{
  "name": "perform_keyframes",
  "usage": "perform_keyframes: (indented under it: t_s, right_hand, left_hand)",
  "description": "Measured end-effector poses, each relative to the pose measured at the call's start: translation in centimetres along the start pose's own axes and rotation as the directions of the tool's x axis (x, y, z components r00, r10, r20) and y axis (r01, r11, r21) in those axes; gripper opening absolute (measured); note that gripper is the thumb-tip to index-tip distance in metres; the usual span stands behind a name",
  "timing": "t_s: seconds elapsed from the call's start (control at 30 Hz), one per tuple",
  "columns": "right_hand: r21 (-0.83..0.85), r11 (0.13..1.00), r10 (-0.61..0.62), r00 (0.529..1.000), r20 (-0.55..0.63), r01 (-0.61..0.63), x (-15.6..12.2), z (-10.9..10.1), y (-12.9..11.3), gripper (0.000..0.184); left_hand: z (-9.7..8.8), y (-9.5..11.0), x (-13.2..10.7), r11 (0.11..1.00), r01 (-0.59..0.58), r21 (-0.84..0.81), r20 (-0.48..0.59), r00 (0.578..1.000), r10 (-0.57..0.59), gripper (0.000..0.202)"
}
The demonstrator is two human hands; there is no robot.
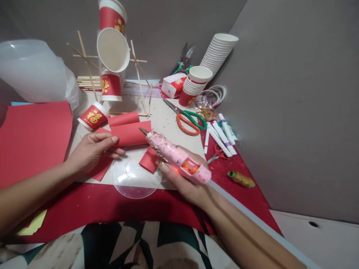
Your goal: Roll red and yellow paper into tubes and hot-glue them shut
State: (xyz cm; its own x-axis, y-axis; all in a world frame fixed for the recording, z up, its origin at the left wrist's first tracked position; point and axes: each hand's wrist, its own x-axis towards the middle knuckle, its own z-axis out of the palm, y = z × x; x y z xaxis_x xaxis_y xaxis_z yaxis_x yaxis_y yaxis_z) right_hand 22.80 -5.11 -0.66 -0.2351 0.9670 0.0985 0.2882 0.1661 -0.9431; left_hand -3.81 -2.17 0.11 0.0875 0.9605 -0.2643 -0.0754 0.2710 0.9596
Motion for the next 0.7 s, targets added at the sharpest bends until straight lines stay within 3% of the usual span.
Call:
perform_keyframes:
  t_s: [0.17,0.37,0.53,0.7]
  right_hand:
    - [-0.227,0.963,-0.131,0.989,0.076,0.145,0.2,1.1,-1.4,0.016]
    - [-0.283,0.948,-0.134,0.990,0.051,0.143,0.2,2.7,-1.1,0.010]
    - [-0.324,0.891,-0.290,0.948,0.131,0.318,0.5,3.3,-0.9,0.006]
    - [-0.366,0.885,-0.254,0.957,0.139,0.288,0.5,3.6,-1.2,0.006]
  left_hand:
    - [0.2,-0.6,-0.7,0.999,0.016,0.044,0.011,1.000,-0.017,0.024]
    - [0.7,-1.0,-0.6,1.000,-0.005,0.009,0.008,1.000,0.005,0.020]
    - [1.0,-1.3,-0.6,0.997,0.035,-0.064,0.002,0.999,-0.035,0.018]
    - [1.1,-1.5,-0.7,0.995,0.056,-0.085,0.019,0.998,-0.054,0.021]
